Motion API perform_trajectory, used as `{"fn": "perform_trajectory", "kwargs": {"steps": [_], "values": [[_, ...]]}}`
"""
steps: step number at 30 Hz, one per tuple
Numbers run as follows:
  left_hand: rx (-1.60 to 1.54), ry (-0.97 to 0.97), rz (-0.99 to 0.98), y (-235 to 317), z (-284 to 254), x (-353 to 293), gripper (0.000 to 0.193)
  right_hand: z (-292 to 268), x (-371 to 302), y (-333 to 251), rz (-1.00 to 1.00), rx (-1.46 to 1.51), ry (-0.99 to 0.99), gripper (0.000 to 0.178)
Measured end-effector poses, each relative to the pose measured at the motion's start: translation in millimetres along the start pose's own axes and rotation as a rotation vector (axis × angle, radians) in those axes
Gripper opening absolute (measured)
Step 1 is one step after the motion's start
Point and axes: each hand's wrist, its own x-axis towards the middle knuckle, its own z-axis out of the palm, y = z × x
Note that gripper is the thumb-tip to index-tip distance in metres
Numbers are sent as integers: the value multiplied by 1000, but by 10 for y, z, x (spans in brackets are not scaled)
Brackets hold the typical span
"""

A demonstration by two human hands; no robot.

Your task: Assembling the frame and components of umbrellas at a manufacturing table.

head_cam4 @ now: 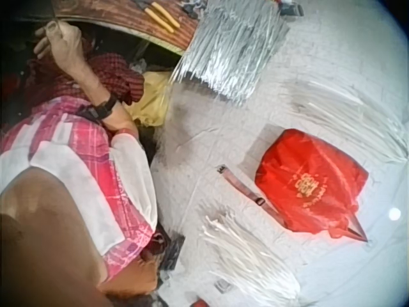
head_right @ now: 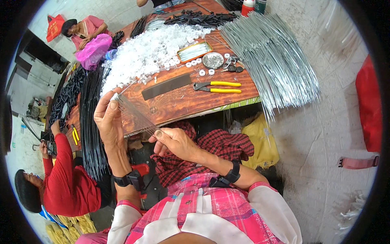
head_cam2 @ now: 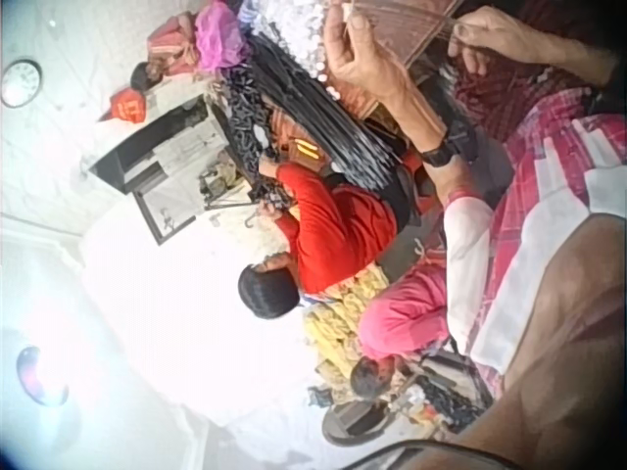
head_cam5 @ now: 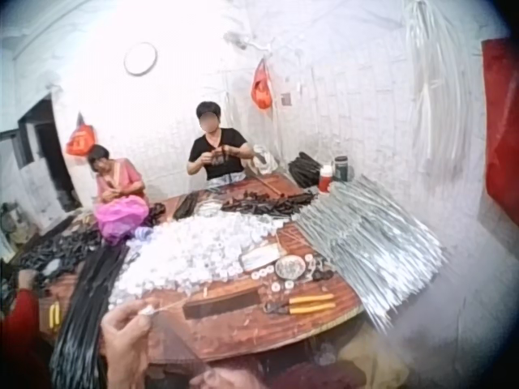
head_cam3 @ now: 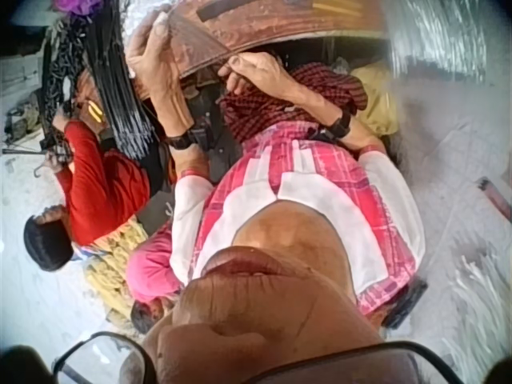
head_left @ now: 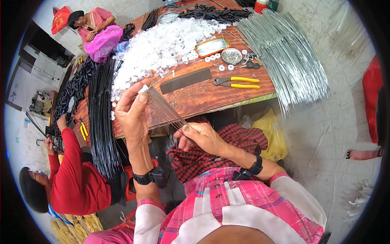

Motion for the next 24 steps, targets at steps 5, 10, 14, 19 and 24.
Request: {"fn": "perform_trajectory", "kwargs": {"steps": [5,10,14,19,24], "values": [[-64,-31,22,-37,-60,-9,29,-2,0,3,11,26,-23,50],[-36,-29,33,-84,-106,-31,27,1,5,38,8,26,5,49],[-17,-23,51,-100,-105,-28,27,-29,24,27,18,73,-27,49],[-118,-108,64,-124,-202,-27,29,-66,55,11,13,74,-102,50],[-92,-140,88,-156,-259,12,32,-99,76,-1,51,162,-199,49]]}}
